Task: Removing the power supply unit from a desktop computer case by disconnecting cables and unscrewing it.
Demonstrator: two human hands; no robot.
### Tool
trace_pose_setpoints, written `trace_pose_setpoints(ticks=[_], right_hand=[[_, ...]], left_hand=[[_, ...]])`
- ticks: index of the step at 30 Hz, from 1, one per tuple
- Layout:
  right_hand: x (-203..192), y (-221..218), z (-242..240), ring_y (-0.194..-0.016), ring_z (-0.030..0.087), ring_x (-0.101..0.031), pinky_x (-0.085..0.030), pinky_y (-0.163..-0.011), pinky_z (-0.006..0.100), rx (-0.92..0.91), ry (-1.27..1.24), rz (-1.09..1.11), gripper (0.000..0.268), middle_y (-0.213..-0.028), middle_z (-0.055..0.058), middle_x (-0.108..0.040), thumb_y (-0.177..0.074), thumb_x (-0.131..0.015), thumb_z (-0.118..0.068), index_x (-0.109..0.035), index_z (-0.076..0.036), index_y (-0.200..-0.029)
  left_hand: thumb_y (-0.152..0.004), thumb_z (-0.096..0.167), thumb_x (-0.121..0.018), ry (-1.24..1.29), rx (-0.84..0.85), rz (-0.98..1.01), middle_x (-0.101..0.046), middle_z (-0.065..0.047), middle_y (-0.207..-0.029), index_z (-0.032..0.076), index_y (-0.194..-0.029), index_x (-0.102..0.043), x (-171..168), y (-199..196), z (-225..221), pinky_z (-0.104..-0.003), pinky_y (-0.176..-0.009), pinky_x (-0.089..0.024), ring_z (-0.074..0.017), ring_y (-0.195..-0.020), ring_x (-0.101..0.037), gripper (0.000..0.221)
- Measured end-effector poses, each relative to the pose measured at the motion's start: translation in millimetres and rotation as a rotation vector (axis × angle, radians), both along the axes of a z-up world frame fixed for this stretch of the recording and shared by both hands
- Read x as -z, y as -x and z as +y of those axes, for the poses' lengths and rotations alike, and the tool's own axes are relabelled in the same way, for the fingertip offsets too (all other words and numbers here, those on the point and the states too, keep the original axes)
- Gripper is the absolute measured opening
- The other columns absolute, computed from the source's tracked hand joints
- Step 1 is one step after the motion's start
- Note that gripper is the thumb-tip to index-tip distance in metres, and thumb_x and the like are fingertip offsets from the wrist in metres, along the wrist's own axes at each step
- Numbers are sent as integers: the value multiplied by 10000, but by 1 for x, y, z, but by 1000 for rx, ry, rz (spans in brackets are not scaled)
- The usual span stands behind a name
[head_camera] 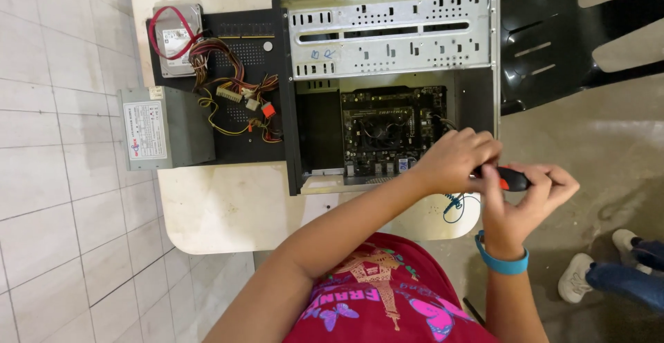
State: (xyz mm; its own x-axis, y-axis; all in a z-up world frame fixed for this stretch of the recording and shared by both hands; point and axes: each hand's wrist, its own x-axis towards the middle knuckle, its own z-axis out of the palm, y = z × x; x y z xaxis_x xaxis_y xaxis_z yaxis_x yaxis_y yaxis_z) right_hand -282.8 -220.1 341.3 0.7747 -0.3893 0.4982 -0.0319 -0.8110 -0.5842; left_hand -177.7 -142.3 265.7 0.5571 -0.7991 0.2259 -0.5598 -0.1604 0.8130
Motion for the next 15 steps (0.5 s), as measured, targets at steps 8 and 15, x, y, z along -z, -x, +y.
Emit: trace_pose_setpoints(ticks=[8, 15], right_hand=[[-3, 4, -3, -1233, 426, -525, -449, -1106, 520, -114, -210, -14, 319, -1306, 294, -479, -936, -504, 128, -498, 54, -1246], [12, 8, -5, -1172, 392, -579, -561, -1000, 438, -139, -232, -42, 520, -1284, 263, -470, -968, -762, 163, -435, 46, -1354]], left_hand=[[-793, 101, -640, 450, -85, 594, -546, -25, -1068, 171, -1024, -560, 40, -27, 11, -332, -838, -464, -180, -900, -552, 254], [-820, 213, -586, 402, -306, 892, -559, -15, -1062, 160, -998, -582, 34, -38, 18, -336, -833, -441, -168, -855, -558, 186]])
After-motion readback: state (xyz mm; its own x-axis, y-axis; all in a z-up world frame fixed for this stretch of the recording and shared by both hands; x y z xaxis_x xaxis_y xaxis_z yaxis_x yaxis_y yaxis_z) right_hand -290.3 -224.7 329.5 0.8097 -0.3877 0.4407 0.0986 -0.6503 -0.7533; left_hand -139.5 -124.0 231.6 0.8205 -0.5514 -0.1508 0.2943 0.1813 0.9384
